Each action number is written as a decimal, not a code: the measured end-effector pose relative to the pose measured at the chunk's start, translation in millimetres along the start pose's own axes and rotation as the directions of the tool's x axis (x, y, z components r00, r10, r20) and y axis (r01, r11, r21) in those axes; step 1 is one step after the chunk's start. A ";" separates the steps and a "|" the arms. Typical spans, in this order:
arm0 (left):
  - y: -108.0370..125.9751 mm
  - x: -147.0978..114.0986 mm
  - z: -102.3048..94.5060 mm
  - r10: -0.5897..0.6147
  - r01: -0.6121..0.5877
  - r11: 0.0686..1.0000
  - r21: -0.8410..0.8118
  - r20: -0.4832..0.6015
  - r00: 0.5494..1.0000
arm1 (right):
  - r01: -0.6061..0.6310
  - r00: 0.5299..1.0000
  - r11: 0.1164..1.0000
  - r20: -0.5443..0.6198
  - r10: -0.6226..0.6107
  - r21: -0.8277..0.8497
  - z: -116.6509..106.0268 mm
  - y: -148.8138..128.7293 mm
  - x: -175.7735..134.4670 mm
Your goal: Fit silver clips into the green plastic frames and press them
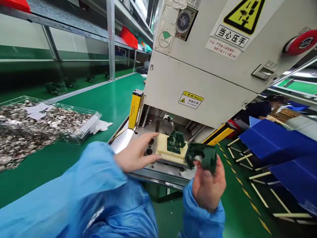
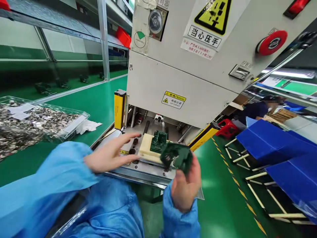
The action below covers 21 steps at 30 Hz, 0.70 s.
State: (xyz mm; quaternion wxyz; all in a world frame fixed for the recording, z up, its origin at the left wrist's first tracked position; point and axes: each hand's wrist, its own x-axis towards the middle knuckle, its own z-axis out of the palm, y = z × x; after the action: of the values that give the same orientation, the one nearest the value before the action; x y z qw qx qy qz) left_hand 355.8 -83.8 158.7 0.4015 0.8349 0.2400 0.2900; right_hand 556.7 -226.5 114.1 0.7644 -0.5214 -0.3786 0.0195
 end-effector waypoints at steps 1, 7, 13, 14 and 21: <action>2.3 18.8 13.3 0.036 -0.035 0.998 0.051 -0.002 0.999 | 0.013 0.996 1.000 -0.089 -0.014 -0.014 -10.1 5.9 11.1; 11.7 65.0 45.3 0.017 -0.018 1.000 -0.016 -0.093 0.996 | -0.008 0.993 0.985 0.116 0.028 -0.170 -20.4 25.3 57.2; 11.7 4.3 -10.8 0.070 -0.077 0.996 -0.035 -0.163 0.984 | 0.162 0.856 0.936 0.516 0.025 -0.313 17.2 20.4 81.9; 8.4 -11.9 -20.6 0.038 -0.044 0.998 -0.036 -0.154 0.987 | 0.189 0.818 0.925 0.573 0.037 -0.331 20.9 19.7 85.7; -49.4 -103.1 -43.3 -0.284 0.271 0.950 -0.152 -0.070 0.956 | 0.210 0.708 0.880 0.687 0.163 -0.425 12.5 19.4 86.6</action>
State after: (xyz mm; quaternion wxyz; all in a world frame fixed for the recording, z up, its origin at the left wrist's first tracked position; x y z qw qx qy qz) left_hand 244.3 -98.4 110.6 0.4848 0.7483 0.3521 0.2846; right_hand 618.0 -171.2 148.8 0.4097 -0.6390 -0.6410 0.1138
